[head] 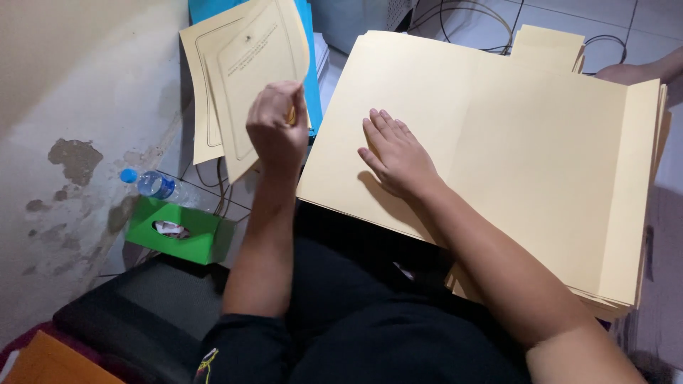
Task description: The person sits on the floor and folds a stack of beige file folders. They open each folder, smooth the creases with their hands, and fold the flaps inward to close them.
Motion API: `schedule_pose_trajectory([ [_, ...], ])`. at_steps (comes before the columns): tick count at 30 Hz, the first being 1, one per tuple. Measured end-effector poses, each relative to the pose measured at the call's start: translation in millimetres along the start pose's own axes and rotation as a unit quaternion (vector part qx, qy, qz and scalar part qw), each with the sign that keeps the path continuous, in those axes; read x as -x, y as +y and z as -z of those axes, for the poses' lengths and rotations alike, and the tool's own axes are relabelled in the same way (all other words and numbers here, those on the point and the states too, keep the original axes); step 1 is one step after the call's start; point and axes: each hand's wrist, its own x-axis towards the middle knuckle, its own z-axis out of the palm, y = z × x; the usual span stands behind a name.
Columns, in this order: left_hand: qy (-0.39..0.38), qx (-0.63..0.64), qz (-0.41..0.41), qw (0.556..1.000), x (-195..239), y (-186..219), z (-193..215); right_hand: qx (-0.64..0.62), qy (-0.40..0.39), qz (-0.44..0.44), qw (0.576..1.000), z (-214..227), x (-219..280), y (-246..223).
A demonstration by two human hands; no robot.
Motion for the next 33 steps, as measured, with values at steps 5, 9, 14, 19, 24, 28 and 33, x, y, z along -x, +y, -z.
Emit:
schedule_pose_trajectory([
  [5,-0.051,0.072,-0.102,0.991,10.5,133.1,7.0,-0.615,0.062,-0.003,0.786,3.9,1.7,39.4],
  [9,-0.117,0.159,-0.097,0.976,57.7,191.0,-30.7,-0.808,0.104,-0.238,0.529,61.7,58.1,55.5],
  [14,-0.193,0.298,-0.141,0.924,83.3,231.9,-25.3,-0.618,0.107,-0.244,0.740,105.9,128.7,43.4],
  [19,-0.274,0.364,-0.196,0.869,73.7,218.5,-36.8,-0.484,0.205,-0.408,0.747,127.1,206.5,45.4],
  [24,-0.298,0.258,-0.155,0.906,50.8,157.8,-90.2,-0.337,0.233,-0.398,0.821,92.9,283.9,121.2],
  [28,-0.424,0.282,-0.051,0.859,54.3,149.0,-96.6,-0.299,0.243,-0.434,0.815,102.1,277.0,98.7],
  [33,-0.519,0.263,-0.026,0.813,38.9,151.9,-81.0,-0.228,0.222,-0.439,0.840,100.5,272.0,102.6],
])
